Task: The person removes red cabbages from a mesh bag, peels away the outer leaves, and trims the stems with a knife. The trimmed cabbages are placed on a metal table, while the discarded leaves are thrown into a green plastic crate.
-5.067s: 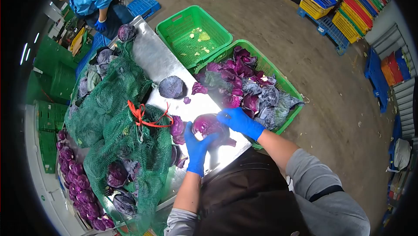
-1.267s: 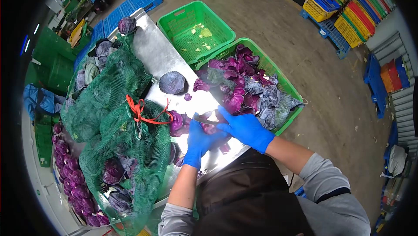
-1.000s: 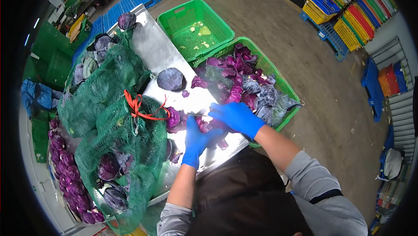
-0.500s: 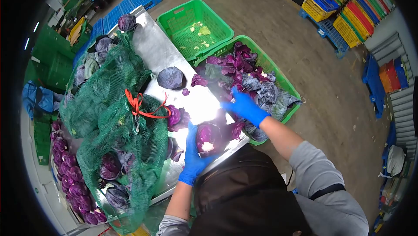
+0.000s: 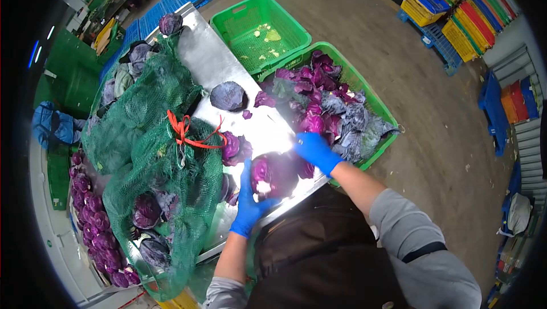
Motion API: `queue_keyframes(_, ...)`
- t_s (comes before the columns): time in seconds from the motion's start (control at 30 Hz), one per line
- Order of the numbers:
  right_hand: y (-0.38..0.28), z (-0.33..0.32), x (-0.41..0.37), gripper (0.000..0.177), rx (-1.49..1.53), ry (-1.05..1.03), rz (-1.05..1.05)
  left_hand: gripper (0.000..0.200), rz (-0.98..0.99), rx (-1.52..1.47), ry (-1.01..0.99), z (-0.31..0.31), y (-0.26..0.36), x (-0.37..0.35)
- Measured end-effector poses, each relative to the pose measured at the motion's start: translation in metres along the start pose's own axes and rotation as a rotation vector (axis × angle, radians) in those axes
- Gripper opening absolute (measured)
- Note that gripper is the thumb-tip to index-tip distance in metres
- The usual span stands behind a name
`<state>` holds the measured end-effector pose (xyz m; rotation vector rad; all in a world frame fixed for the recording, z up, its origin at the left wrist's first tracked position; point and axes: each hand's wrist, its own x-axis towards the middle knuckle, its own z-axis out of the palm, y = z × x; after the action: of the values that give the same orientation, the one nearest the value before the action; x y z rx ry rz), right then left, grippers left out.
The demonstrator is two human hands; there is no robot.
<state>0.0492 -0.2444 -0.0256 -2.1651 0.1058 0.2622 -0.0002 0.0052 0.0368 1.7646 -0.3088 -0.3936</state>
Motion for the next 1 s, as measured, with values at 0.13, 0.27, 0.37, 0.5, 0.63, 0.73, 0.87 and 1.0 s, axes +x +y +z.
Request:
queue_keyframes(0.13, -0.092, -0.047, -0.023, 0.067, -0.077, 0.199, -0.126, 0.118, -0.023, -0.061, 0.084, 0.009, -0.003, 0.009)
queue_keyframes(0.27, -0.098, -0.018, -0.045, 0.068, 0.064, -0.062, -0.198, 0.117, -0.005, -0.051, 0.168, 0.02, 0.009, 0.019)
queue_keyframes(0.37, -0.092, -0.02, -0.045, 0.06, 0.391, -0.151, -0.073, 0.116, 0.002, -0.052, 0.177, 0.015, 0.015, 0.02)
queue_keyframes(0.5, -0.093, -0.023, -0.056, 0.045, 0.085, -0.04, -0.152, 0.117, 0.028, -0.007, 0.129, 0.016, 0.018, 0.017)
queue_keyframes(0.63, -0.04, -0.023, -0.05, 0.039, 0.093, 0.069, -0.079, 0.116, -0.055, -0.238, 0.111, 0.011, 0.021, 0.016)
queue_keyframes(0.73, -0.012, -0.061, -0.037, 0.039, -0.139, 0.167, 0.033, 0.117, -0.097, -0.407, 0.094, 0.002, 0.03, 0.016)
queue_keyframes(0.87, -0.022, -0.055, -0.028, 0.047, -0.141, 0.278, -0.252, 0.115, -0.13, -0.258, 0.07, -0.003, 0.021, 0.015)
queue_keyframes(1.0, -0.07, -0.032, -0.032, 0.049, 0.393, -0.143, -0.084, 0.095, -0.158, -0.036, 0.355, 0.024, -0.006, 0.017)
